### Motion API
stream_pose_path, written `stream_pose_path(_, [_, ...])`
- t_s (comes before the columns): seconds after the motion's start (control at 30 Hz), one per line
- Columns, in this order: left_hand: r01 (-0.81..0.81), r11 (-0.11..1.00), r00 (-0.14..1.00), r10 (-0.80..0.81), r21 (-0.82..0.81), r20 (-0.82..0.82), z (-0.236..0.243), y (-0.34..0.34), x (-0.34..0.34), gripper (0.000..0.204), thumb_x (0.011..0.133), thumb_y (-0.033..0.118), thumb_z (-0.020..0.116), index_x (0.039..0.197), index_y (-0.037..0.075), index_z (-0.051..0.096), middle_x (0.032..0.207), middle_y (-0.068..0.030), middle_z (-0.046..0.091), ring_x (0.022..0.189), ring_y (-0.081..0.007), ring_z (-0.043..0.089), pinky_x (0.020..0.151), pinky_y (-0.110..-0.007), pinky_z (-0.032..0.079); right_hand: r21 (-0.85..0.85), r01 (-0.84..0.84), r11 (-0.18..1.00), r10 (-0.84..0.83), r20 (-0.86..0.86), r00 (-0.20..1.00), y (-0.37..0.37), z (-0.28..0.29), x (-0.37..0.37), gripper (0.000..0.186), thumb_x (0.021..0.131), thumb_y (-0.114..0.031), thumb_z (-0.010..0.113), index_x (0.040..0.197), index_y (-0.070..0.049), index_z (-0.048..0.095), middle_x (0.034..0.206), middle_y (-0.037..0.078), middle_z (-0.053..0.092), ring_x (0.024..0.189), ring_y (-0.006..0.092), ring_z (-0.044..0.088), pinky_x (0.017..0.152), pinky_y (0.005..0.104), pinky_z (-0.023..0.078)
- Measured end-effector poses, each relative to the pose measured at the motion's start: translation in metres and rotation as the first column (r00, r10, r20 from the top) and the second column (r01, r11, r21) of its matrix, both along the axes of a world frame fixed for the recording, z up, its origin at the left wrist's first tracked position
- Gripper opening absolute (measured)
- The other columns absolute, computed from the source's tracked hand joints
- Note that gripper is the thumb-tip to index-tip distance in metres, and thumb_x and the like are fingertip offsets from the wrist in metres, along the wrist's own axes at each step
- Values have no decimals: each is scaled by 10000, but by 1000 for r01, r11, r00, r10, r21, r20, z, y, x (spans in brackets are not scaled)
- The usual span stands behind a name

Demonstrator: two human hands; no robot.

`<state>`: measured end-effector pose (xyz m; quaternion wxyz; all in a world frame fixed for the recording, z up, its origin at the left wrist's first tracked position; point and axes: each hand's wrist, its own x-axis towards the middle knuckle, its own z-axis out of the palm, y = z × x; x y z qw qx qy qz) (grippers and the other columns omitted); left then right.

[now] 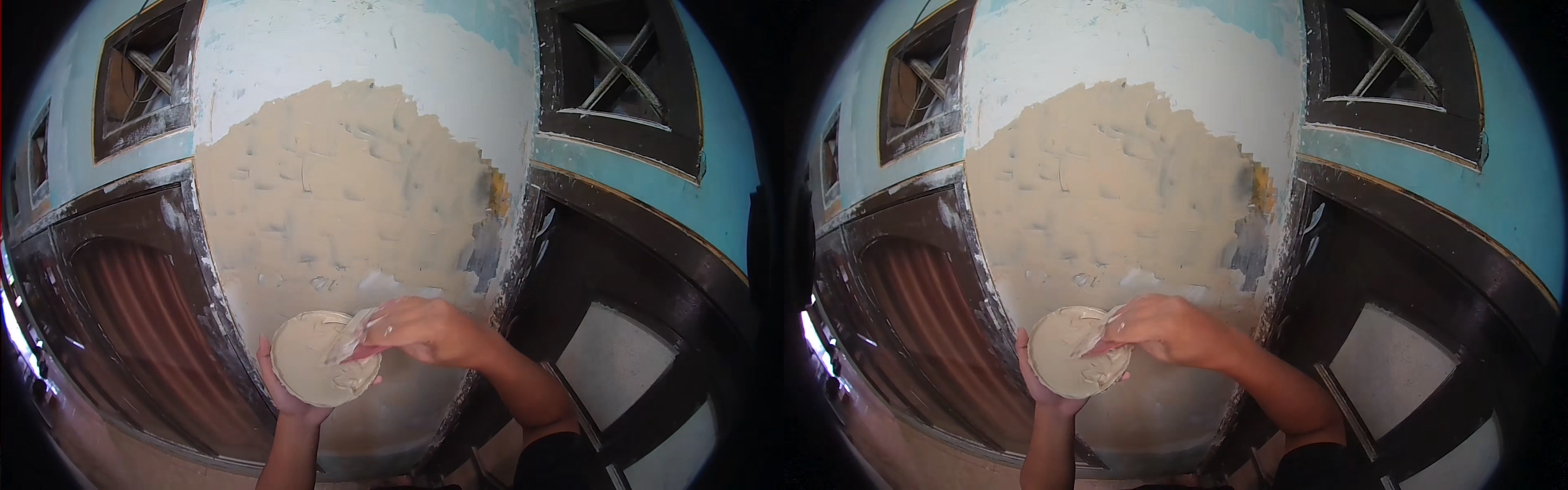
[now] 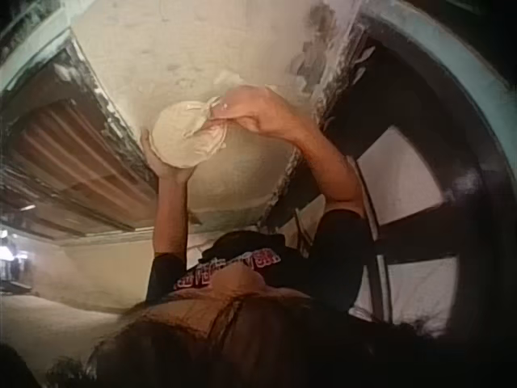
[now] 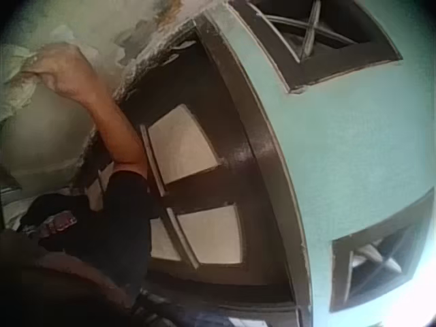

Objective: The person applies wall filler to a damaged section of an indoor wall using a spreader or putty knife.

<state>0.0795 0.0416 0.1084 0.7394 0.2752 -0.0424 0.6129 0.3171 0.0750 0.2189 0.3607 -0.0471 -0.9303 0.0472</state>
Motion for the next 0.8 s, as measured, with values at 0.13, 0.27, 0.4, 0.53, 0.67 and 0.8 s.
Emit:
stream_pose_path(0.13, [-69, 997, 997, 68, -47, -21, -6, 1, -2, 924, 980, 778, 316, 1568, 75, 434, 1555, -228, 478, 1323, -484, 543, 972, -786, 472, -45, -27, 999, 36, 226, 974, -2, -9, -16, 591, 688, 125, 648, 1250, -41, 724, 1290, 152, 716, 1241, 347, 655, 1167, 496, 442])
stream_pose_path(0.27, [-78, 996, 996, 76, -38, -46, -8, -3, -7, 903, 995, 759, 311, 1558, 67, 450, 1548, -228, 493, 1323, -466, 551, 1009, -744, 479, -68, -66, 996, 80, 231, 970, 2, -9, -9, 771, 632, 188, 588, 1342, -86, 709, 1392, 122, 682, 1349, 348, 597, 1244, 584, 329])
stream_pose_path(0.4, [-54, 998, 998, 53, -35, -36, -17, 2, -8, 934, 984, 784, 308, 1589, 78, 408, 1595, -240, 434, 1358, -506, 512, 998, -818, 417, -126, -64, 990, 93, 239, 967, 1, -15, -7, 772, 627, 195, 571, 1329, -89, 721, 1384, 121, 688, 1335, 350, 609, 1252, 588, 318])
stream_pose_path(0.53, [36, 999, 999, -35, -34, 21, -17, 3, -9, 971, 976, 808, 304, 1631, 93, 347, 1647, -249, 367, 1404, -543, 459, 991, -894, 338, -202, -63, 977, 104, 198, 975, 4, -20, -1, 712, 649, 168, 556, 1292, -85, 727, 1365, 135, 695, 1327, 345, 616, 1248, 571, 337])
stream_pose_path(0.67, [1, 1000, 996, 1, 16, -89, -22, 8, -8, 969, 979, 804, 294, 1633, 91, 346, 1652, -257, 355, 1410, -553, 448, 996, -897, 326, -216, -59, 975, 102, 198, 975, 6, -15, 3, 717, 659, 160, 535, 1301, -94, 728, 1355, 122, 703, 1317, 349, 622, 1246, 559, 349])
stream_pose_path(0.8, [95, 992, 994, -91, -80, 54, -20, 11, -2, 969, 981, 795, 294, 1631, 78, 345, 1649, -269, 353, 1411, -581, 429, 992, -898, 328, -241, -54, 969, 102, 192, 976, 6, -20, 7, 708, 662, 159, 525, 1283, -102, 742, 1336, 117, 716, 1293, 344, 641, 1236, 562, 360])
